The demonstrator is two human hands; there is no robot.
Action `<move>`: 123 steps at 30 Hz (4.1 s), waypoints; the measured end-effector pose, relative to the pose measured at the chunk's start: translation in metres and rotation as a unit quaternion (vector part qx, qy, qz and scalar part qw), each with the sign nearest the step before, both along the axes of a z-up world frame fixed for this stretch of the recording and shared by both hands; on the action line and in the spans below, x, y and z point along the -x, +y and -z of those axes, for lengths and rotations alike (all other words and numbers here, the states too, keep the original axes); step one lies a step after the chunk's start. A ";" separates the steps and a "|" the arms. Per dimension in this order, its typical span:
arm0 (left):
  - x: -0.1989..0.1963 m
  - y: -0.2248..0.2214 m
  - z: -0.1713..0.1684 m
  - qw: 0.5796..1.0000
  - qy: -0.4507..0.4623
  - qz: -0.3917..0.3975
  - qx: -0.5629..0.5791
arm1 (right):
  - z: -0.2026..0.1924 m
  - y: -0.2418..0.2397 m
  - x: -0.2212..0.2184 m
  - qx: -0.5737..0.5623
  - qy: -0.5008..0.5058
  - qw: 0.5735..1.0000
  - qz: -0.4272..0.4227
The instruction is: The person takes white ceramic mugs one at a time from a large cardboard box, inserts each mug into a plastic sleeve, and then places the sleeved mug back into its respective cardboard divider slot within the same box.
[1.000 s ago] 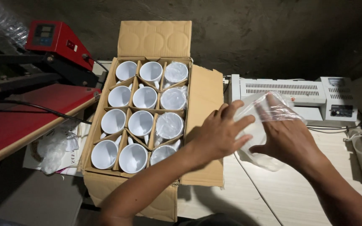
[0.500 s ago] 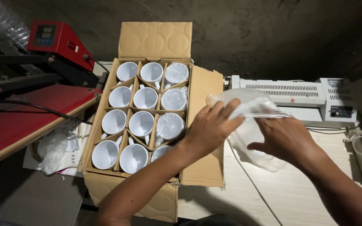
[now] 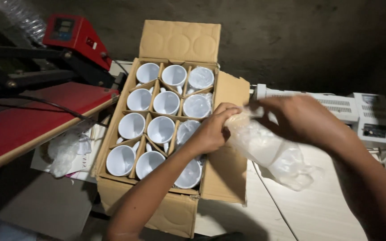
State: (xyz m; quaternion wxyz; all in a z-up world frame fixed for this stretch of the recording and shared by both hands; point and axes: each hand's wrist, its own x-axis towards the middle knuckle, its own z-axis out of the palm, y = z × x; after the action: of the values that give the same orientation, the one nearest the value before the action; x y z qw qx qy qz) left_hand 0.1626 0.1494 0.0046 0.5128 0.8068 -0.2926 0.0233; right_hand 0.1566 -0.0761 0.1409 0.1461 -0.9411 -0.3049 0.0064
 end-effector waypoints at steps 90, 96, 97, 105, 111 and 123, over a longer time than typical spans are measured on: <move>0.149 -0.300 0.015 0.955 -0.175 0.180 -0.160 | 0.316 -0.244 0.105 -0.414 0.060 0.858 0.298; 0.147 -0.301 0.018 0.965 -0.180 0.173 -0.086 | 0.323 -0.241 0.108 -0.387 0.053 0.874 0.288; 0.141 -0.296 0.016 0.965 -0.180 0.172 -0.085 | 0.323 -0.241 0.108 -0.382 0.050 0.877 0.285; 0.037 -0.253 -0.016 0.994 -0.079 -0.071 0.002 | 0.322 -0.246 0.121 -0.342 0.031 0.900 0.269; 0.016 -0.256 0.043 0.917 0.346 0.150 0.128 | 0.360 -0.282 0.173 -0.313 0.014 0.914 0.258; 0.025 -0.250 0.069 0.915 0.389 0.019 0.103 | 0.336 -0.274 0.130 -0.249 -0.013 0.941 0.228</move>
State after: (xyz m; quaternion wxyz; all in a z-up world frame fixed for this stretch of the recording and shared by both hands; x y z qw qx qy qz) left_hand 0.1376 -0.1010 -0.0640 0.6669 0.6887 -0.0813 -0.2724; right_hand 0.0264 -0.3505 -0.1950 0.3692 -0.9190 -0.0759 -0.1157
